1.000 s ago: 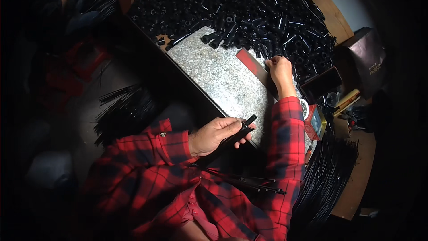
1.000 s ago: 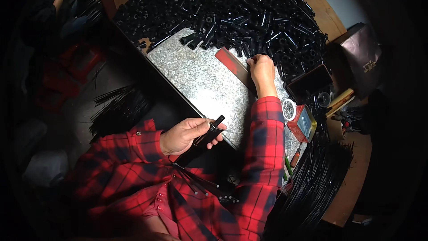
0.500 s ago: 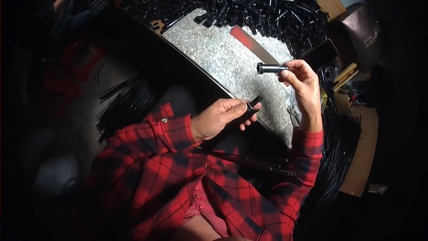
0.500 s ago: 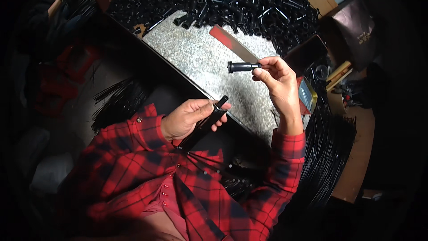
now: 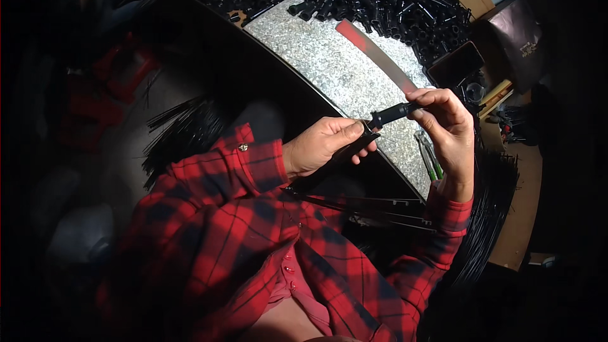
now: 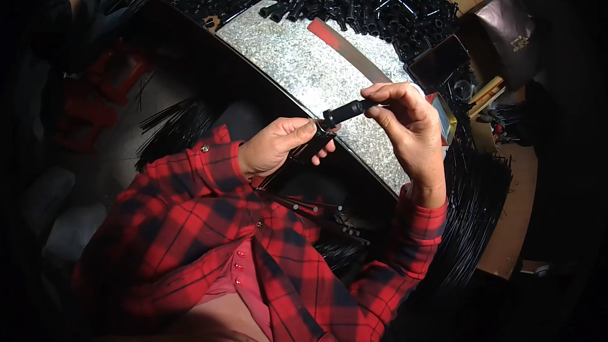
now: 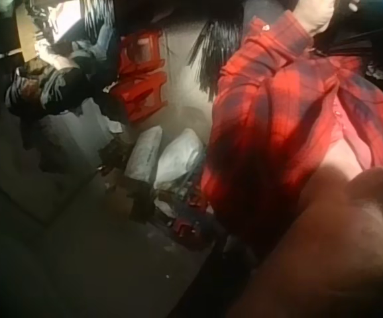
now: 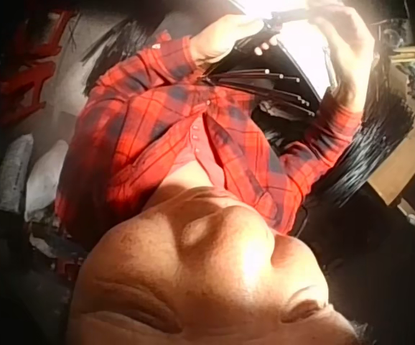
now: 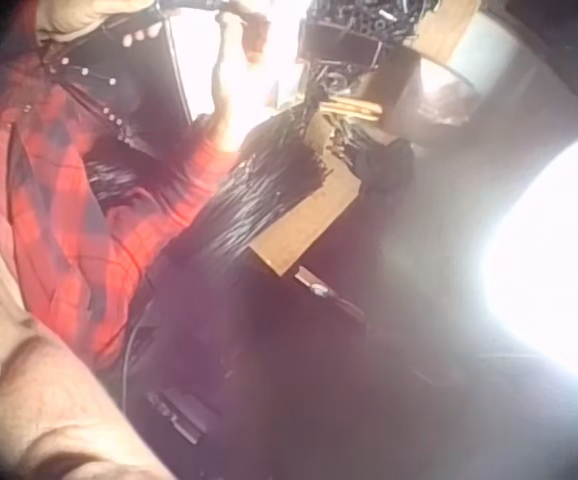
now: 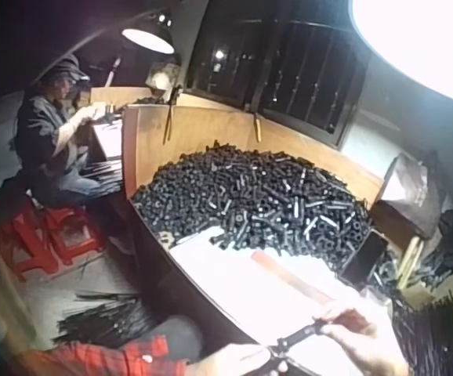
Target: Manually assembling, sorting, and finishing small black wire bundles at a manufacturing workstation.
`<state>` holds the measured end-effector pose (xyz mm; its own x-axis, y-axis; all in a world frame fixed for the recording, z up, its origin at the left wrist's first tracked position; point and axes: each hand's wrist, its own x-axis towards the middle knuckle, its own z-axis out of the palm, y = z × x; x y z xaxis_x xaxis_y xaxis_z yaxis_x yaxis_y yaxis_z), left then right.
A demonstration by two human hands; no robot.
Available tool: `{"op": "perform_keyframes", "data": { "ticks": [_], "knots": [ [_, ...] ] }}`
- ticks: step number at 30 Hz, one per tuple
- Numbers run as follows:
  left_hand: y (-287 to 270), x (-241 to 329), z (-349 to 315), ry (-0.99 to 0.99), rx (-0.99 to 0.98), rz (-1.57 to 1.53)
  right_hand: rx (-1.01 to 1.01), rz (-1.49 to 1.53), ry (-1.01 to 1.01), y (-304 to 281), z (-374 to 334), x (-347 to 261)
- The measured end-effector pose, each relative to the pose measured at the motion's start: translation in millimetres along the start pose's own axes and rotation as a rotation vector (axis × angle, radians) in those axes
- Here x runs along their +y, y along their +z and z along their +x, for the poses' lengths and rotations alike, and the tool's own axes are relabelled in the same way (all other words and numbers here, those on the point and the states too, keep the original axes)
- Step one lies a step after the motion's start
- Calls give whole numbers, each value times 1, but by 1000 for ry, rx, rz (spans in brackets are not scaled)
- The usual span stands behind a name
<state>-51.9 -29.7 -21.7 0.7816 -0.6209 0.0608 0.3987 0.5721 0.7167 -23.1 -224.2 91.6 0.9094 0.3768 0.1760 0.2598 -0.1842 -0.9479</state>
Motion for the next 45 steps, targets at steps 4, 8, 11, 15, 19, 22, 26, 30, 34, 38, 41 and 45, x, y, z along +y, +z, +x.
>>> {"op": "perform_keyframes", "data": {
  "ticks": [4, 8, 11, 15, 19, 22, 26, 30, 34, 38, 41, 45],
  "knots": [
    [1, -3, 0, 33, 12, 32, 20, -39, 22, 25, -2, -5],
    [4, -4, 1, 28, 29, 55, 83, -51, 26, 41, -6, 5],
    [2, -3, 0, 25, 38, 72, 108, -94, 2, 45, -4, 7],
    [2, -4, -1, 48, 46, 88, 82, -203, -17, 44, -2, 2],
    [3, -5, -1, 70, 50, 96, 10, -240, -10, 42, 1, 0],
    [2, -6, 0, 89, 45, 99, -44, -224, -35, 41, 2, 3],
    [2, -5, 1, 86, 60, 78, -19, -80, 93, 42, 0, 4],
    [3, -5, 1, 85, 73, 70, 20, -97, 99, 45, -1, 3],
    [0, -6, 1, 113, 70, 57, 15, -183, 75, 47, -1, 5],
    [1, -4, 1, 100, 78, 62, 84, -39, 84, 50, -2, 9],
    [1, -2, 1, 78, 95, 45, 248, -52, 43, 57, -4, 8],
    [-7, -4, 2, 91, 60, 45, 113, -449, -70, 55, -13, 17]
  ]
}}
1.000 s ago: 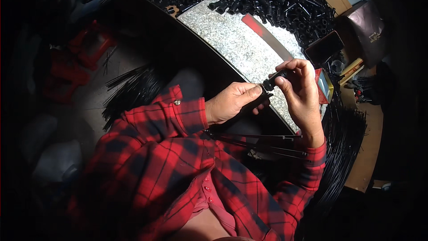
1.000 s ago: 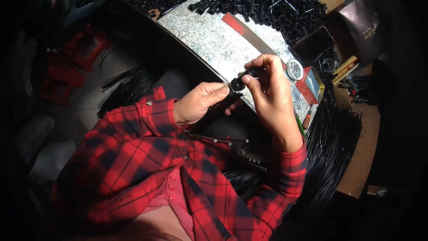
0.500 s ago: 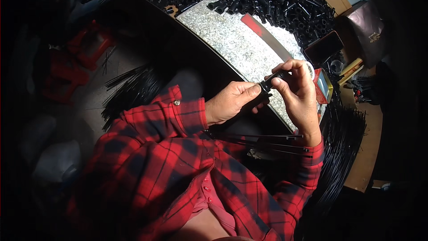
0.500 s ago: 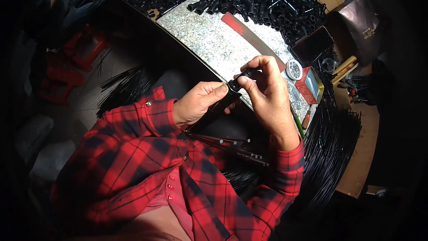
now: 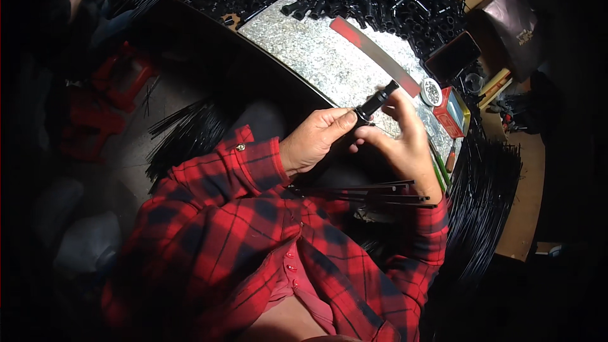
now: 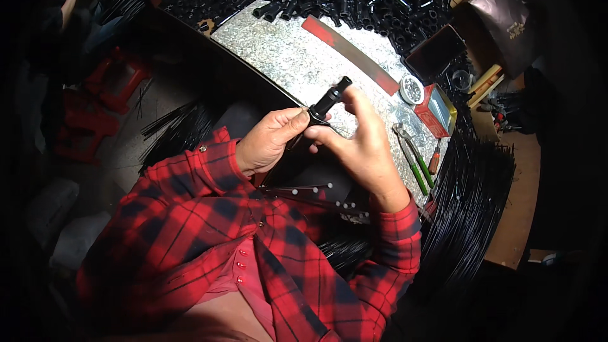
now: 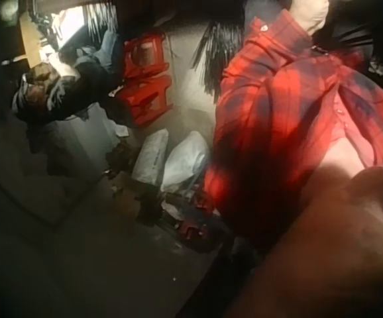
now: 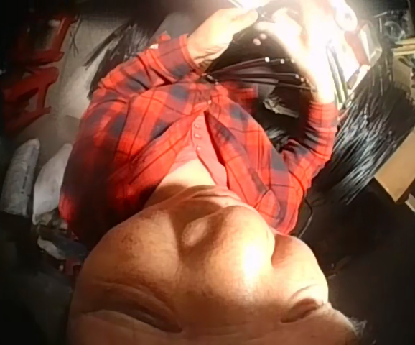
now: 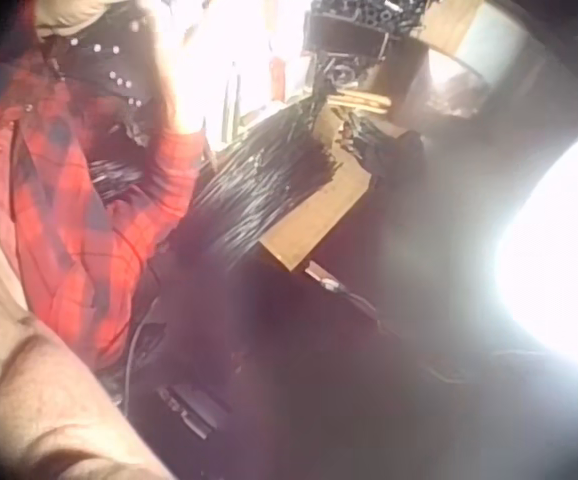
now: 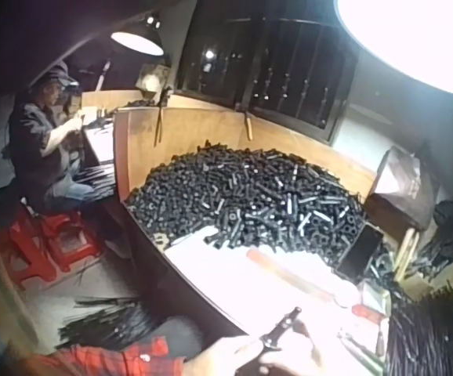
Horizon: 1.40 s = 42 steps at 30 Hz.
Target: Manually assembling, sorting, and finishing small black wire bundles at a manufacturing workstation.
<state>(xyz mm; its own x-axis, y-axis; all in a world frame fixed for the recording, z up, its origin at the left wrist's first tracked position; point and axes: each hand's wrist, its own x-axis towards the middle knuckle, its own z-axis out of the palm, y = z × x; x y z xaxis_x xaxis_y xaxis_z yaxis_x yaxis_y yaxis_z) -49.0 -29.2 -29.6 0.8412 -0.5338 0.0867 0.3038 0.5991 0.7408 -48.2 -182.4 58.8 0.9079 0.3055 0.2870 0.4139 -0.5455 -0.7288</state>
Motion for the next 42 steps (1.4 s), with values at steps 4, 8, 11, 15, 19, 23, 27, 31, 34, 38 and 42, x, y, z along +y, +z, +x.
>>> {"op": "perform_keyframes", "data": {
  "ticks": [4, 8, 11, 15, 19, 23, 27, 31, 34, 38, 42],
  "knots": [
    [-1, 2, 0, 3, -57, -63, -106, 9, 16, 4, -3, 13],
    [-1, 4, -1, -60, -64, -63, -138, 49, 104, -1, -2, 10],
    [3, 9, -2, -73, -59, -22, -173, 54, 112, -6, 1, 10],
    [3, 11, -1, -73, -88, -12, -209, 201, 205, -8, 3, 10],
    [-4, 13, -1, -69, -84, -9, 9, 189, 106, 13, -7, 27],
    [-5, 15, 0, -64, -54, 25, 196, 309, 229, 36, -25, 39],
    [-8, 16, -1, -13, -35, 63, 325, 539, 272, 69, -30, 47],
    [-5, 22, 0, -35, -44, 21, 355, 832, 410, 77, -34, 38],
    [-3, 20, 0, -16, -2, 32, 293, 926, 494, 73, -35, 29],
    [-5, 15, 0, 59, 69, 101, 206, 873, 446, 76, -38, 29],
    [-5, 18, 0, 17, 44, 55, 221, 831, 329, 79, -40, 32]
  ]
}}
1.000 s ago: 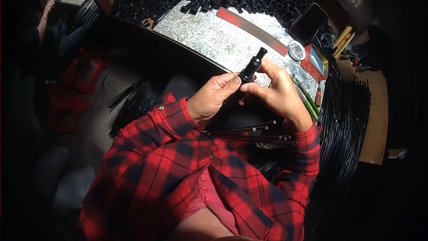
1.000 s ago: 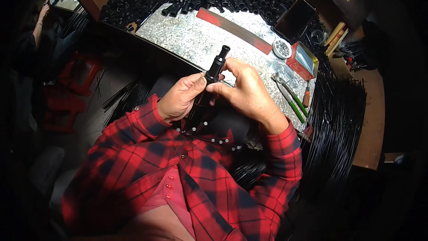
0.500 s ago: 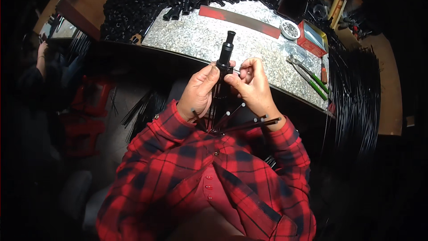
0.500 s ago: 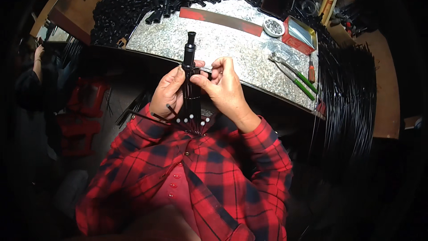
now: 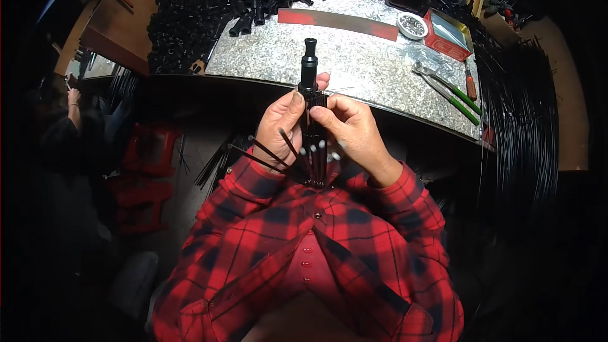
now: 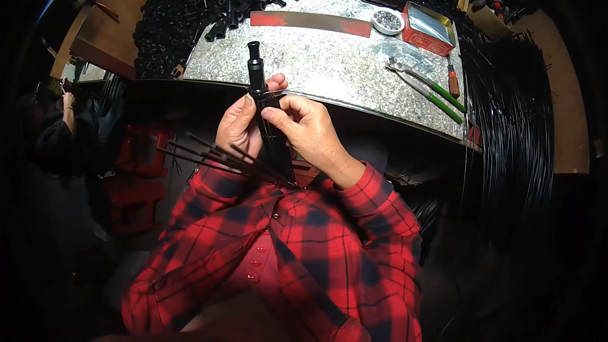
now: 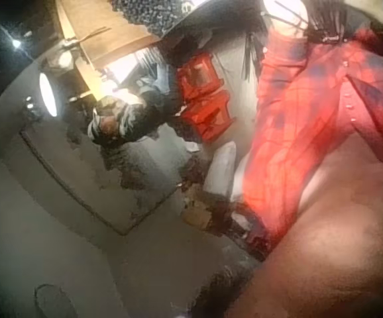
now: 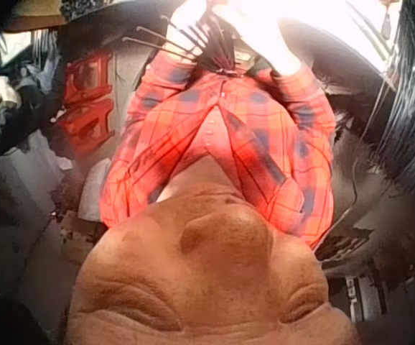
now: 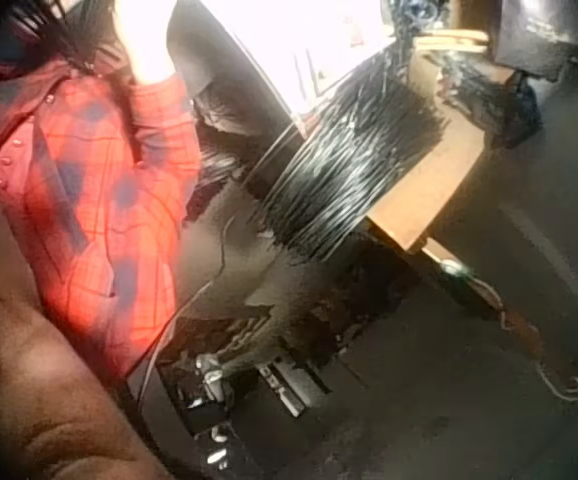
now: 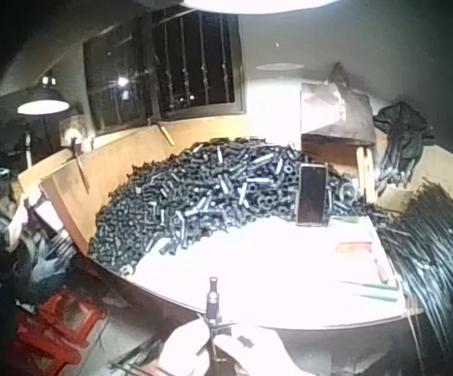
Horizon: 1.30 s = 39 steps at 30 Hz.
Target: Manually assembling, sorting, and finishing small black wire bundles at a manufacturing workstation.
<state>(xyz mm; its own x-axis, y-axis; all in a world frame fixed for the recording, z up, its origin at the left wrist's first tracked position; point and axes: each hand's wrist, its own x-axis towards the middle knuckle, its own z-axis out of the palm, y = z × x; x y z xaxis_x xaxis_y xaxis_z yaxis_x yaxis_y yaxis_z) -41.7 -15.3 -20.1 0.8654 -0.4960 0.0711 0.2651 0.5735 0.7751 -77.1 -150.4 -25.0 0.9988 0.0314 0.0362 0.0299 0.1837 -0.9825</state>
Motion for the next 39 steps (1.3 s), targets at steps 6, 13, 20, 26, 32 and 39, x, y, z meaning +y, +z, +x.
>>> {"op": "perform_keyframes", "data": {
  "ticks": [6, 13, 20, 26, 32, 39],
  "knots": [
    [-1, 4, 1, -86, 0, -104, -13, -32, 10, -1, 1, -2],
    [-8, 6, 2, -73, -99, 55, -82, -19, -21, -3, 0, -11],
    [-4, 5, 2, -72, -102, -69, -102, -26, -31, -6, 1, -11],
    [-9, 17, 4, -81, -303, 108, -215, 8, 4, -16, 2, -15],
    [-15, 9, 9, -1, -289, 166, -258, -7, 53, -19, 3, -18],
    [-13, -1, 9, -121, -134, -244, -266, 31, 28, -18, 2, -17]
  ]
}}
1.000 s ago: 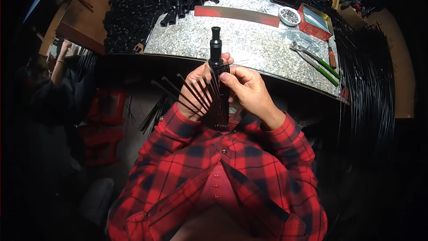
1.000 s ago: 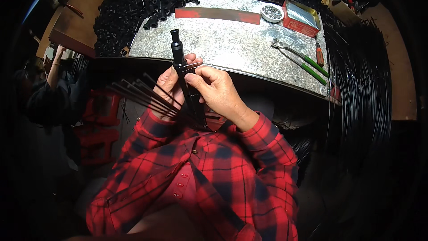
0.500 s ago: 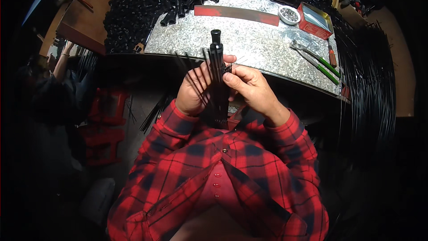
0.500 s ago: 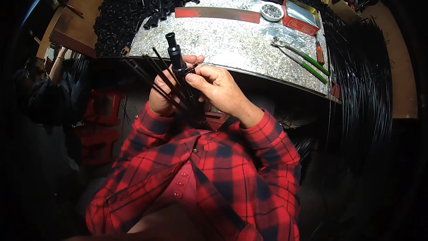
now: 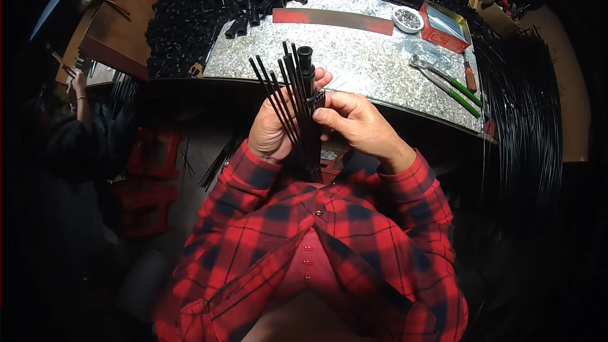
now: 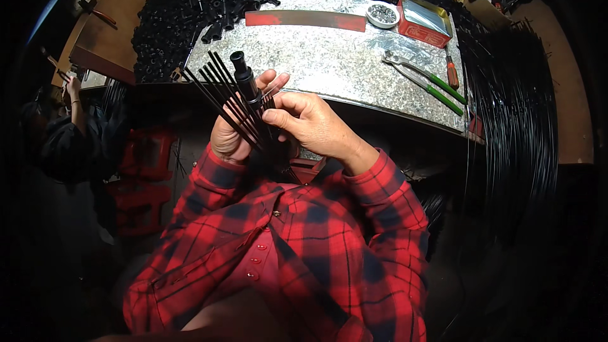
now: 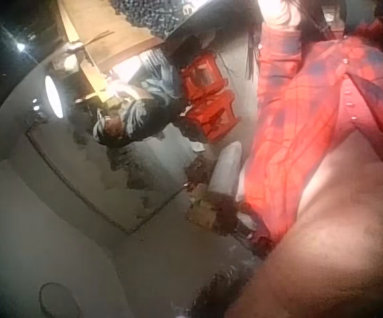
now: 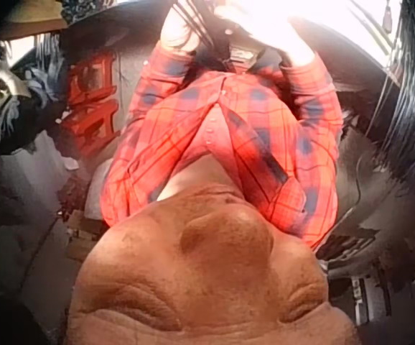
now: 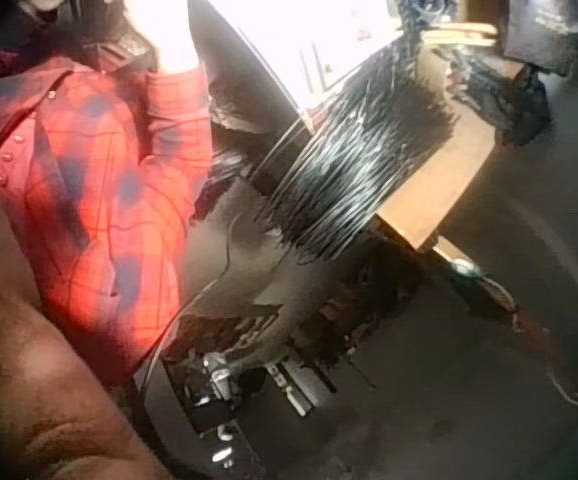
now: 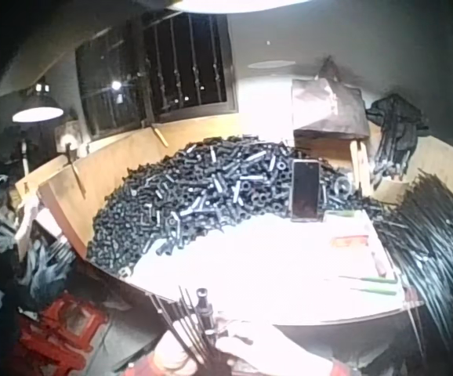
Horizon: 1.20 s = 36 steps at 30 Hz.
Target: Manually assembling, sorting, and finishing small black wire bundles at a manufacturing workstation.
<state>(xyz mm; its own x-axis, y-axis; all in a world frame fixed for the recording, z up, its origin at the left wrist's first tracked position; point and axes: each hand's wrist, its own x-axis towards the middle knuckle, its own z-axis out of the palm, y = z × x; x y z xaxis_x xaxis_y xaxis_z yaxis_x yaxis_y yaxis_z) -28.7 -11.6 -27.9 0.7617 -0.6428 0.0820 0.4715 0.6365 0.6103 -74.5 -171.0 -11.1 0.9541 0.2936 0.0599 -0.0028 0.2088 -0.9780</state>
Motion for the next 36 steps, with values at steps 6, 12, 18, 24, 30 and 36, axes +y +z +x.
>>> {"op": "perform_keyframes", "data": {
  "ticks": [6, 12, 18, 24, 30, 36],
  "knots": [
    [1, 8, 0, -72, -78, 58, -62, 20, 47, -5, 2, -5],
    [0, 7, 0, -11, -123, 223, -80, 12, 41, -2, 3, -2],
    [9, 13, 5, 105, -73, 168, 94, -174, -124, 17, 4, -13],
    [1, 17, -10, 329, 295, 307, 203, -510, -462, 31, 26, -4],
    [4, 34, -22, 448, 244, 482, 189, -611, -574, 42, 43, 4],
    [0, 54, -26, 411, 304, 750, 149, -596, -508, 47, 46, 5]
  ]
}}
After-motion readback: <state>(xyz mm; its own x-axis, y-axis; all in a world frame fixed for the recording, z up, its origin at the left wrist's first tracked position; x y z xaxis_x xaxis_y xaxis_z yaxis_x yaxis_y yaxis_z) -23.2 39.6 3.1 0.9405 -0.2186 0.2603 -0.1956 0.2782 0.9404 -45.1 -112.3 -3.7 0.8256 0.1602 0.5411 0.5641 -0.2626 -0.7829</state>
